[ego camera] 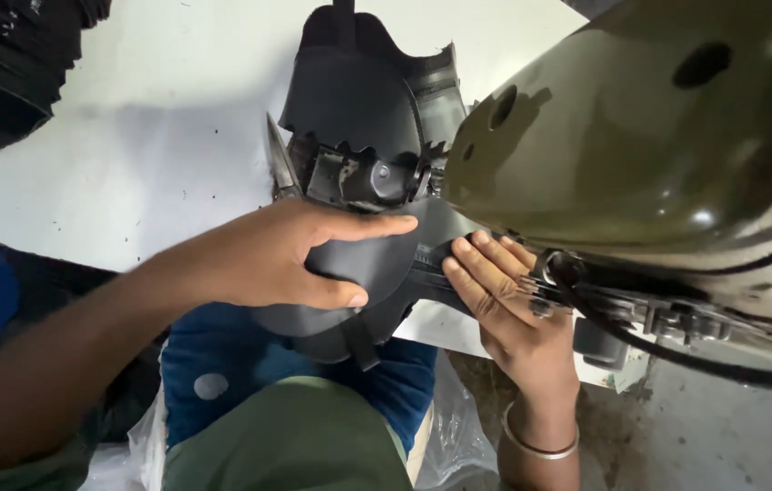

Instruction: The person operates a sewing machine to stitch black shoe parts, repeatedly feeding the material under the needle and guiding it through the machine. They handle the parts with both hands, adjusting their position and occasionally using scissors to trim threads.

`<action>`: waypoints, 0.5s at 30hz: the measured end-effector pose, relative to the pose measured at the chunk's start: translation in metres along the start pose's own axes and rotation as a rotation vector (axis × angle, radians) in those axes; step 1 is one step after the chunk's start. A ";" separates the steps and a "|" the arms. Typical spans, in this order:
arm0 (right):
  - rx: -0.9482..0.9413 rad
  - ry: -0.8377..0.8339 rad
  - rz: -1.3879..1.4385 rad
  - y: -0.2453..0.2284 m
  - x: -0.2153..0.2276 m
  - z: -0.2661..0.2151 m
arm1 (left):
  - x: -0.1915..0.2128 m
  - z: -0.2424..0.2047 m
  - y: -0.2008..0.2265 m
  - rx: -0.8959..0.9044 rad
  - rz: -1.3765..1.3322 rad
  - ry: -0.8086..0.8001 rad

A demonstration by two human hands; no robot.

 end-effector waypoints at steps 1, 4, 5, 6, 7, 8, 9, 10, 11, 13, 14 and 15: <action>-0.028 0.009 -0.001 -0.002 0.001 0.001 | 0.002 -0.001 -0.003 -0.116 0.016 0.011; -0.080 -0.022 0.056 -0.008 0.003 0.006 | 0.006 0.001 -0.005 0.014 -0.082 -0.076; -0.079 -0.022 0.053 -0.010 0.003 0.005 | 0.007 0.001 -0.003 0.011 -0.082 -0.075; -0.079 -0.008 0.055 -0.011 0.002 0.005 | 0.008 0.001 -0.001 0.010 -0.034 -0.069; -0.077 0.009 0.057 -0.012 0.002 0.005 | 0.010 0.000 0.001 0.011 0.017 -0.062; -0.075 0.011 0.055 -0.013 0.002 0.005 | 0.010 0.000 0.001 0.009 0.020 -0.060; -0.087 0.030 0.071 -0.014 0.002 0.005 | 0.010 -0.001 0.001 0.015 0.022 -0.076; -0.099 0.050 0.087 -0.015 0.002 0.005 | 0.010 -0.001 0.000 0.022 0.025 -0.092; -0.103 0.045 0.087 -0.015 0.002 0.006 | 0.010 0.000 0.000 0.021 0.020 -0.096; -0.088 0.039 0.041 -0.015 0.001 0.009 | 0.012 0.003 0.001 0.017 0.029 -0.077; -0.087 0.039 0.038 -0.014 0.000 0.009 | 0.013 0.004 -0.001 0.014 0.028 -0.076; -0.095 0.053 0.044 -0.014 -0.001 0.009 | 0.015 0.005 -0.002 0.012 0.035 -0.067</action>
Point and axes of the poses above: each hand's wrist, its own z-axis towards the middle knuckle, its own x-axis out of the back of the hand, y = z × x, the point moved 2 cm from there along z, towards the middle knuckle, and after that the axes turned 6 degrees about -y, right-handed, at the moved point
